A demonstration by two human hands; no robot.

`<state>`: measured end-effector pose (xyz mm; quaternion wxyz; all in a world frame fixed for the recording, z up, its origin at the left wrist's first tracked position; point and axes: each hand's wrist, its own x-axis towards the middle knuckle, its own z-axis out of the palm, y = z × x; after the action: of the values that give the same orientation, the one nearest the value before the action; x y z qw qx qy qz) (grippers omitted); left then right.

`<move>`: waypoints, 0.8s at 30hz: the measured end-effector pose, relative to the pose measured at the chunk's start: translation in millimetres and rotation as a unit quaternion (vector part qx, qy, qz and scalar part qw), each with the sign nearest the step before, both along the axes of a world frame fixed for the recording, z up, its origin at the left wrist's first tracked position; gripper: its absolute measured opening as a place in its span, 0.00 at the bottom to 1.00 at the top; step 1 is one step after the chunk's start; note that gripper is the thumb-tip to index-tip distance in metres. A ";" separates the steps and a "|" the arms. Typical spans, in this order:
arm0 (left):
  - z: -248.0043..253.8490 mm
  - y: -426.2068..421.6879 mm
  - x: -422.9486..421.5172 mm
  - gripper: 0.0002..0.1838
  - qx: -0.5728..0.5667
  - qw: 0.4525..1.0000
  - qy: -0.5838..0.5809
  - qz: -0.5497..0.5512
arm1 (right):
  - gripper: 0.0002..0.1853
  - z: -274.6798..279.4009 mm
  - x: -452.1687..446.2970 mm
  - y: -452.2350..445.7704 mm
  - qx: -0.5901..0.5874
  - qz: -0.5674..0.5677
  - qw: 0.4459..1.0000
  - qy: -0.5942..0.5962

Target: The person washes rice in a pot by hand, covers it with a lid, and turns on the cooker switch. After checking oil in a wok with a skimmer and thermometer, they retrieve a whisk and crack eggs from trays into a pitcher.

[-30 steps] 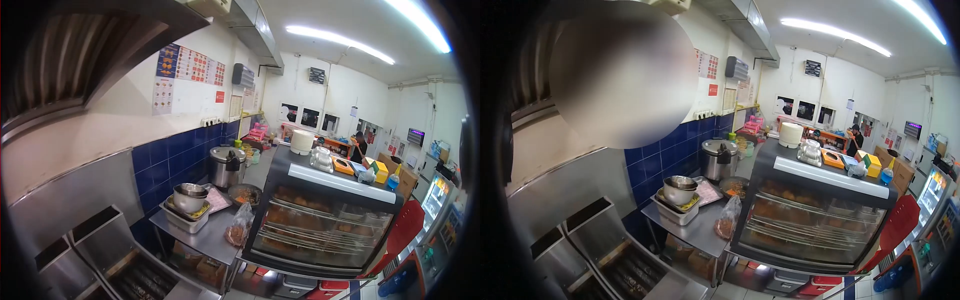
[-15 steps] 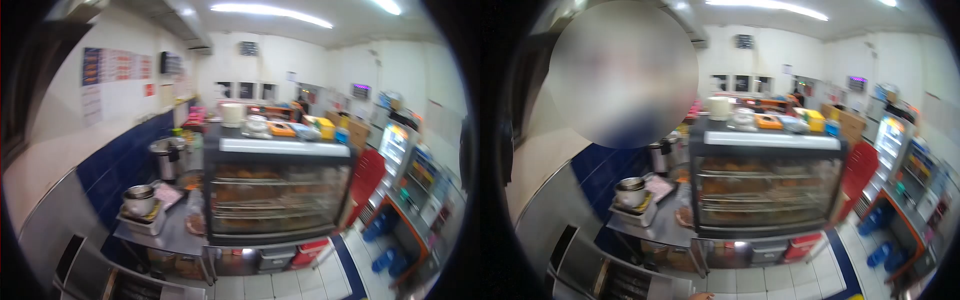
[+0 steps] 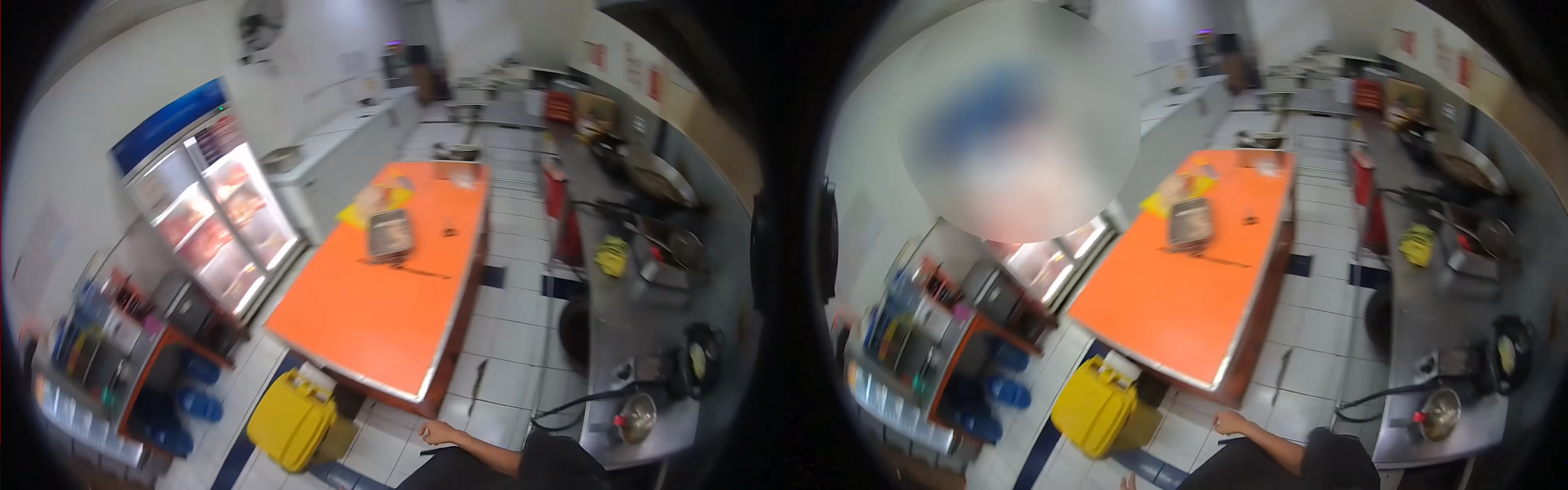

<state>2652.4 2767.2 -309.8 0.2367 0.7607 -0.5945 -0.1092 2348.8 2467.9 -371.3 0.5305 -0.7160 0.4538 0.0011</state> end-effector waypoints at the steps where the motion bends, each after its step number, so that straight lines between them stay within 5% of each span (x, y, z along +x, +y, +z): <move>1: 13.1 -60.2 -20.3 0.38 0.002 0.997 0.027 -0.069 | 0.18 11.3 -53.8 -24.4 -0.082 -0.018 0.996 0.008; 3: 39.6 -181.6 -59.6 0.36 0.007 0.982 0.070 -0.175 | 0.17 36.9 -99.9 -54.7 -0.075 -0.115 0.991 -0.002; 5: 82.3 -275.7 -108.3 0.32 0.165 0.912 0.296 -0.230 | 0.17 44.8 -141.5 -91.6 -0.051 -0.225 0.972 -0.055; 6: 92.9 -317.1 -129.8 0.32 0.163 0.908 0.302 -0.243 | 0.17 37.0 -161.4 -105.4 -0.058 -0.235 0.969 -0.046; 8: 107.4 -389.5 -163.9 0.28 0.258 0.911 0.121 -0.299 | 0.17 17.8 -200.5 -135.9 -0.094 -0.389 0.915 -0.056; 9: 83.8 -422.4 -176.8 0.28 0.169 0.904 0.200 -0.336 | 0.15 20.1 -219.7 -143.6 -0.128 -0.433 0.892 0.020; 10: 105.3 -456.2 -208.5 0.26 0.147 0.912 0.116 -0.365 | 0.16 11.6 -242.6 -154.5 -0.118 -0.455 0.881 0.051; 12: 60.5 -529.8 -242.8 0.24 0.158 0.869 0.313 -0.348 | 0.17 -41.2 -291.3 -174.7 -0.049 -0.503 0.862 0.042; 13: 62.2 -566.4 -263.1 0.24 0.152 0.869 0.318 -0.347 | 0.22 -75.3 -318.4 -182.8 -0.028 -0.506 0.862 0.024; 15: 86.5 -642.6 -305.6 0.19 0.239 0.764 0.432 -0.415 | 0.23 -102.3 -358.4 -199.9 0.034 -0.511 0.856 0.075; 16: 77.3 -685.3 -324.9 0.19 0.236 0.764 0.433 -0.417 | 0.23 -108.1 -379.3 -209.4 0.058 -0.519 0.846 0.106; 18: 46.9 -759.3 -377.2 0.24 0.224 0.823 0.142 -0.502 | 0.24 -106.1 -417.3 -221.5 0.104 -0.543 0.819 0.155; 20: 59.8 -823.7 -441.9 0.24 0.164 0.815 0.049 -0.553 | 0.25 -90.8 -450.9 -245.4 0.126 -0.578 0.788 0.168; 22: 82.9 -880.0 -512.3 0.26 0.136 0.794 0.087 -0.586 | 0.26 -72.4 -477.4 -272.5 0.146 -0.599 0.770 0.162; 24: 169.4 -928.3 -583.4 0.28 0.259 0.759 0.187 -0.567 | 0.27 -66.7 -499.4 -299.4 0.178 -0.596 0.765 0.168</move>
<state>2069.0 1838.9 -140.4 0.0319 0.2813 -0.8101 -0.5135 1849.3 2168.4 -438.1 0.4579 -0.1827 0.8625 -0.1146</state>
